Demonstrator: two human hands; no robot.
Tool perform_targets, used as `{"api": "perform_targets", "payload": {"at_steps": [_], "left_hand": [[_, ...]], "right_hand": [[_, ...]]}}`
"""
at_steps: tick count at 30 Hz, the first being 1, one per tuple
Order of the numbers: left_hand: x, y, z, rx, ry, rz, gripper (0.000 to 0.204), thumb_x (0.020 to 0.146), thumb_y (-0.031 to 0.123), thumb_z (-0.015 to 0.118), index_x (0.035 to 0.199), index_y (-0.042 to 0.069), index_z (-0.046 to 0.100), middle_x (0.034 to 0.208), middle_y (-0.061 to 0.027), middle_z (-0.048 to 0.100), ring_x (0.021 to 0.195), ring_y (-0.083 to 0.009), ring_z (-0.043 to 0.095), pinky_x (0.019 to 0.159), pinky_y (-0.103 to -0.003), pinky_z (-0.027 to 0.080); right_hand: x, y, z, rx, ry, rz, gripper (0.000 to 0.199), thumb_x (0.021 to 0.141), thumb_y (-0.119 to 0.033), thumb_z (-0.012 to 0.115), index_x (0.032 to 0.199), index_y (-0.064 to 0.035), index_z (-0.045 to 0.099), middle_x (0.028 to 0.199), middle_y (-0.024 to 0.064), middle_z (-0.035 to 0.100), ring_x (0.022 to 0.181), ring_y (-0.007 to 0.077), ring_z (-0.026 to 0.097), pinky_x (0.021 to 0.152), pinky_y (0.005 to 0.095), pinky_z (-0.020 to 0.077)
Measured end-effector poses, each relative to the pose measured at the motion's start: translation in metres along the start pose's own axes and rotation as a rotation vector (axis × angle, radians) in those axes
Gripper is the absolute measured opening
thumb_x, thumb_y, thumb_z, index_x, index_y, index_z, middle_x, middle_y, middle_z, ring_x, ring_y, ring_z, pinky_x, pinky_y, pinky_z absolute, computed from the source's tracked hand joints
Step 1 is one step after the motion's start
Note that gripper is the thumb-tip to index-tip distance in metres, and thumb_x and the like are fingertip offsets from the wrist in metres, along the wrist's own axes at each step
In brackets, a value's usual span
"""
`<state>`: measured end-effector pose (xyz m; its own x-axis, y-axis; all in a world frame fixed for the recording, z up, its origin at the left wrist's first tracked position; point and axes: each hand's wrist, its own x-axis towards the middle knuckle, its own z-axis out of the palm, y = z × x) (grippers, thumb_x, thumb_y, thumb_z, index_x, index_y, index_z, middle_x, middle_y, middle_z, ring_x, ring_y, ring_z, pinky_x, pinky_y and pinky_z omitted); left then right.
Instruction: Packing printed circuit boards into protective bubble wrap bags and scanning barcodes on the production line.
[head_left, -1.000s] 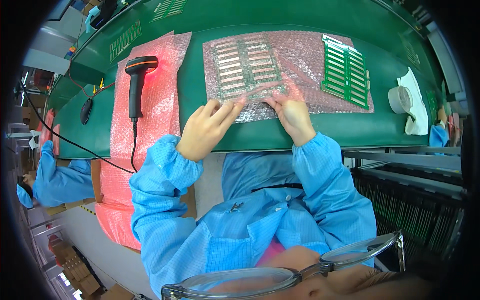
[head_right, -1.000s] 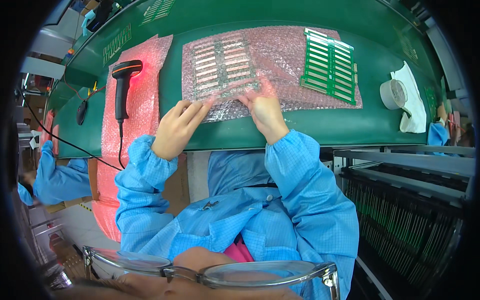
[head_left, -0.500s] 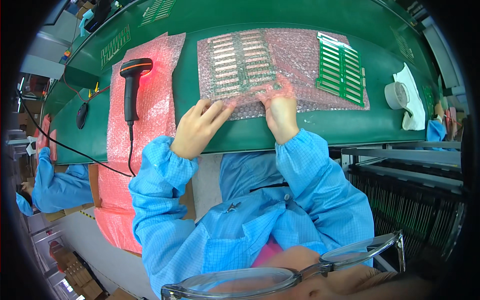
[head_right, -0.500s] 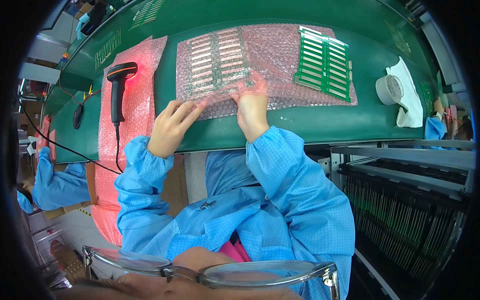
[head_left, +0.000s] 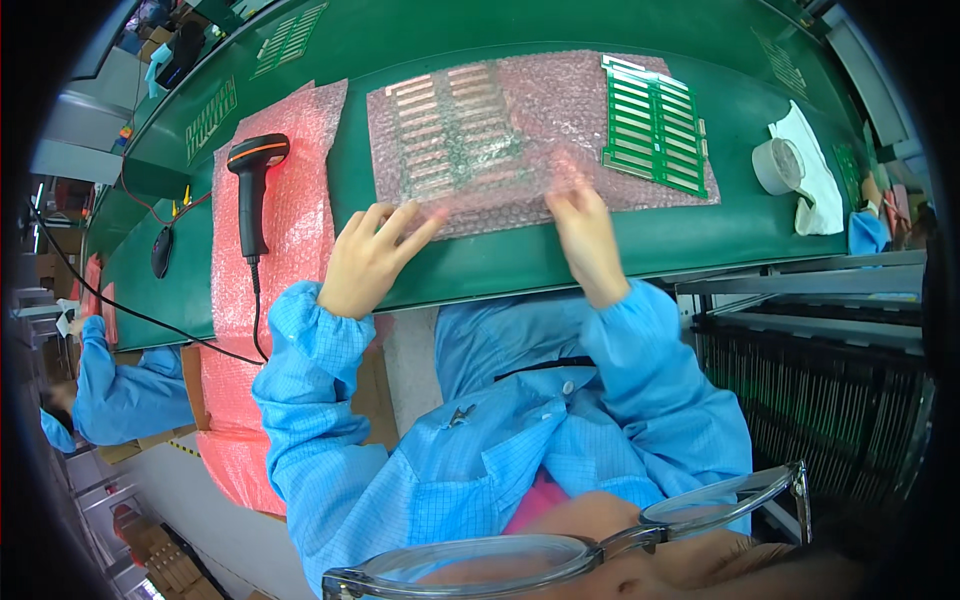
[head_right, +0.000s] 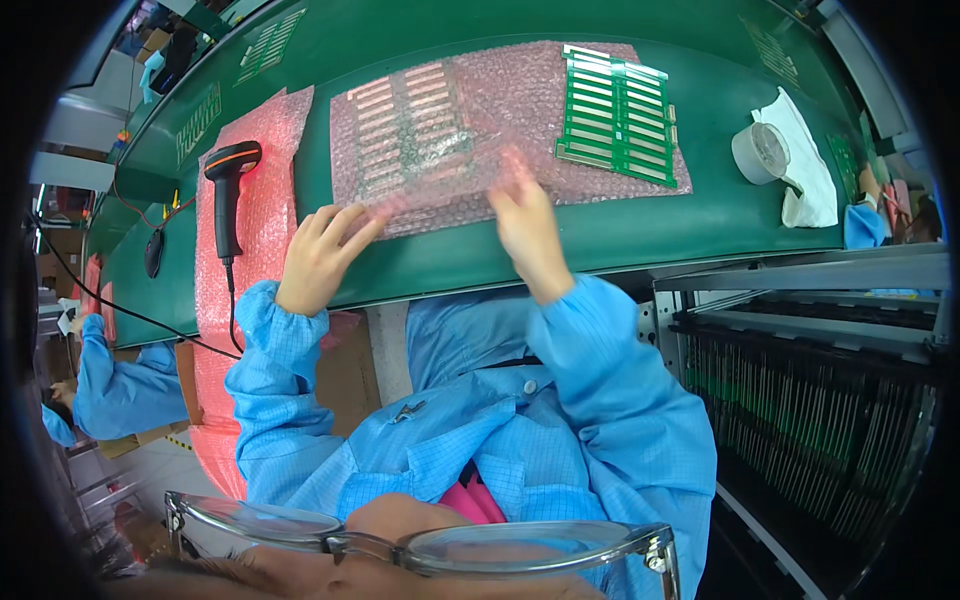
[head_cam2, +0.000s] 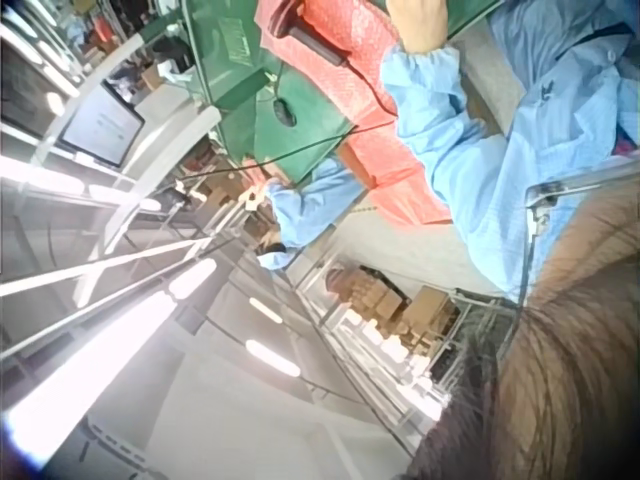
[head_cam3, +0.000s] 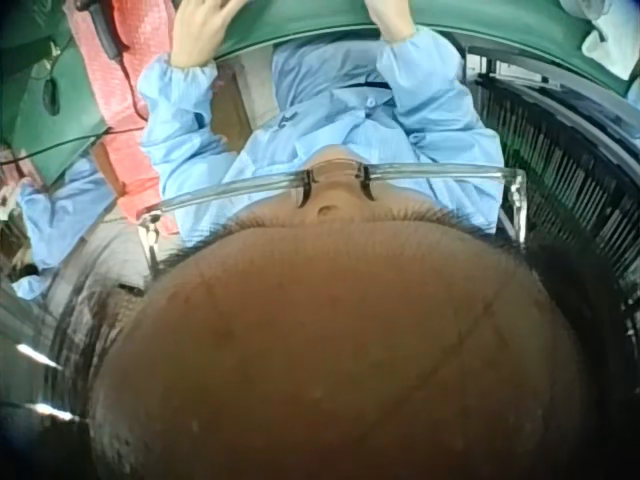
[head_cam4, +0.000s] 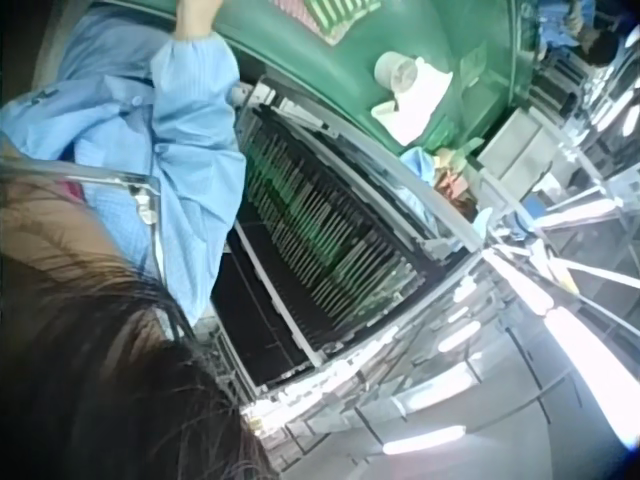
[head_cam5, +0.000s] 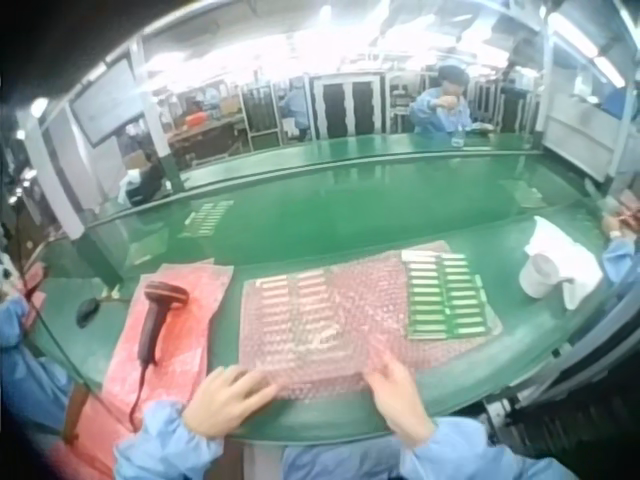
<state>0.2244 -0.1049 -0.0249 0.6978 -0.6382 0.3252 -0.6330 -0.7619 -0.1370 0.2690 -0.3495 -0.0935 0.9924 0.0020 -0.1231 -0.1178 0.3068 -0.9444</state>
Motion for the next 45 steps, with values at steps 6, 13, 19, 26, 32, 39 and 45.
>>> {"api": "perform_targets", "payload": {"at_steps": [6, 13, 19, 26, 32, 39, 45], "left_hand": [[0.000, 0.011, 0.003, 0.164, -0.186, -0.122, 0.064, 0.073, 0.005, 0.051, 0.133, 0.024, 0.041, 0.108, -0.0084, 0.051, 0.088, -0.0218, 0.051, 0.076, -0.033, 0.043], [0.097, 0.068, 0.050, -0.020, 0.066, 0.040, 0.059, 0.077, 0.005, 0.048, 0.134, 0.013, 0.037, 0.133, -0.0108, 0.040, 0.125, -0.0318, 0.036, 0.100, -0.044, 0.033], [0.120, 0.069, 0.107, -0.209, -0.063, 0.009, 0.053, 0.082, 0.008, 0.044, 0.134, 0.007, 0.034, 0.140, -0.0117, 0.033, 0.129, -0.0328, 0.030, 0.104, -0.048, 0.028], [0.123, 0.062, 0.099, -0.368, -0.135, 0.042, 0.047, 0.087, 0.012, 0.044, 0.133, 0.005, 0.035, 0.142, -0.0133, 0.029, 0.131, -0.0343, 0.026, 0.106, -0.045, 0.026], [0.139, 0.024, 0.102, -1.009, -0.382, 0.030, 0.043, 0.097, 0.025, 0.035, 0.135, 0.005, 0.034, 0.142, -0.0122, 0.031, 0.134, -0.0262, 0.022, 0.109, -0.037, 0.017], [0.167, -0.010, 0.056, -1.830, -0.714, -0.354, 0.043, 0.096, 0.025, 0.038, 0.133, 0.002, 0.038, 0.136, -0.0089, 0.041, 0.126, -0.0171, 0.035, 0.105, -0.029, 0.027], [0.179, -0.008, 0.014, -1.277, -0.639, -0.196, 0.044, 0.097, 0.026, 0.035, 0.135, 0.003, 0.035, 0.137, -0.0097, 0.039, 0.129, -0.0186, 0.031, 0.108, -0.029, 0.022]], "right_hand": [[0.007, -0.066, -0.105, -0.724, 0.409, -0.552, 0.018, 0.088, -0.005, 0.044, 0.093, 0.0030, 0.060, 0.083, 0.0100, 0.062, 0.080, 0.0154, 0.059, 0.070, 0.0298, 0.0485], [0.115, -0.059, -0.150, -1.534, 0.727, -0.486, 0.038, 0.085, -0.031, 0.055, 0.095, 0.0059, 0.053, 0.101, 0.0256, 0.052, 0.089, 0.0392, 0.055, 0.078, 0.0455, 0.0464], [0.131, -0.062, -0.172, -1.647, 0.604, -0.286, 0.032, 0.090, -0.028, 0.047, 0.095, 0.0029, 0.051, 0.098, 0.0209, 0.055, 0.081, 0.0399, 0.060, 0.070, 0.0454, 0.0503], [0.112, -0.125, -0.163, -1.471, 0.795, -0.578, 0.028, 0.092, -0.027, 0.046, 0.092, 0.0009, 0.048, 0.088, 0.0213, 0.059, 0.078, 0.0406, 0.060, 0.066, 0.0464, 0.0487], [0.039, -0.168, -0.123, -1.060, 0.705, -0.728, 0.027, 0.090, -0.024, 0.051, 0.104, -0.0010, 0.051, 0.078, 0.0141, 0.063, 0.076, 0.0277, 0.062, 0.065, 0.0364, 0.0464], [-0.047, -0.109, -0.072, -0.762, -0.154, -0.603, 0.023, 0.088, -0.008, 0.052, 0.109, -0.0043, 0.061, 0.091, 0.0109, 0.065, 0.085, 0.0181, 0.062, 0.072, 0.0304, 0.0471], [-0.019, -0.078, -0.050, -0.897, -0.106, -0.512, 0.021, 0.086, -0.007, 0.051, 0.104, -0.0028, 0.061, 0.091, 0.0191, 0.062, 0.084, 0.0345, 0.061, 0.071, 0.0358, 0.0477]]}}
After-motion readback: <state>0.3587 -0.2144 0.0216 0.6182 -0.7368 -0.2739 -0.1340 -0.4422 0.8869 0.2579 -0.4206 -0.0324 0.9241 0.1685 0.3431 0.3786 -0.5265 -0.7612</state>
